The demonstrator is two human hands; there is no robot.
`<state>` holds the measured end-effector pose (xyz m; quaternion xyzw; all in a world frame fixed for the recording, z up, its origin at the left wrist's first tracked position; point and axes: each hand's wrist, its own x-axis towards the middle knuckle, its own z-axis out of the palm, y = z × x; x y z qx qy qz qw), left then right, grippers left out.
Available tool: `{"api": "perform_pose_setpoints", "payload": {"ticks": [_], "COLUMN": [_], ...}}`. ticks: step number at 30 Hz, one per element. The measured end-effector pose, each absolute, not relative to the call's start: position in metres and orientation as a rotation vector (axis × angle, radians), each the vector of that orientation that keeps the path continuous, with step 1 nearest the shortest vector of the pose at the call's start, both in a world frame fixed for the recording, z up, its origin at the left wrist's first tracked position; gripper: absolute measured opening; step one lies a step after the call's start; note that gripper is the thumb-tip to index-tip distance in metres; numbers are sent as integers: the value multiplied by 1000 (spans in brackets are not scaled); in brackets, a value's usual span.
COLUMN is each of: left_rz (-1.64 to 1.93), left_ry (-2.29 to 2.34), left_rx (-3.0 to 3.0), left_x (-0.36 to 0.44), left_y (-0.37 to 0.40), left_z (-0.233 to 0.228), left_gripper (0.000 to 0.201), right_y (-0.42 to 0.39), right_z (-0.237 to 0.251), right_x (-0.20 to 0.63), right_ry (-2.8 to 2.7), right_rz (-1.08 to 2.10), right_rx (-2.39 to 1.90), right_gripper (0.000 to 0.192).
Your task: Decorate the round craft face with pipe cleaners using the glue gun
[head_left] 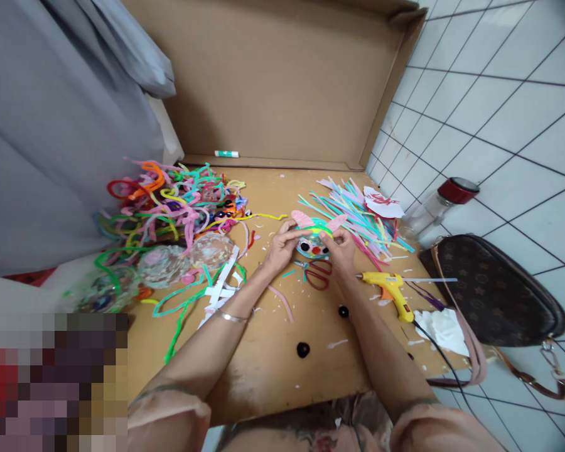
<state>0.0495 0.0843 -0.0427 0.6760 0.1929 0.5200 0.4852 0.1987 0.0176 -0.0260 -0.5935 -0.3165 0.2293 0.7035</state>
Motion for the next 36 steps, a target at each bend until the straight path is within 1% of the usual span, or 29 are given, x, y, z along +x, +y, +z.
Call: {"api": "perform_pose_setpoints", "payload": {"ticks": [4, 8, 12, 19, 30, 36], "left_rz": [1293, 1324, 1303, 1272, 1239, 1240], "left_ry": [508, 530, 521, 462, 479, 481], "left_rx": [1520, 1445, 1526, 1612, 1628, 1676], "left_x": [52, 54, 52, 50, 50, 50], "left_y": [85, 85, 85, 83, 83, 85], "left_z": [-48, -51, -47, -41, -41, -46], "left_gripper": [43, 51, 45, 40, 40, 42], "right_y": [17, 16, 16, 17, 17, 17], "right_z": [-26, -24, -24, -26, -24, -24], "right_x": [197, 197, 198, 199, 198, 198], "right_ry": [-698, -693, -701, -695, -696, -695], "right_rz": [519, 525, 527, 535, 541, 545], "right_rx": [-1325, -1318, -1322, -1313, -1323, -1313], "right_gripper": [51, 52, 52, 52, 50, 54]}}
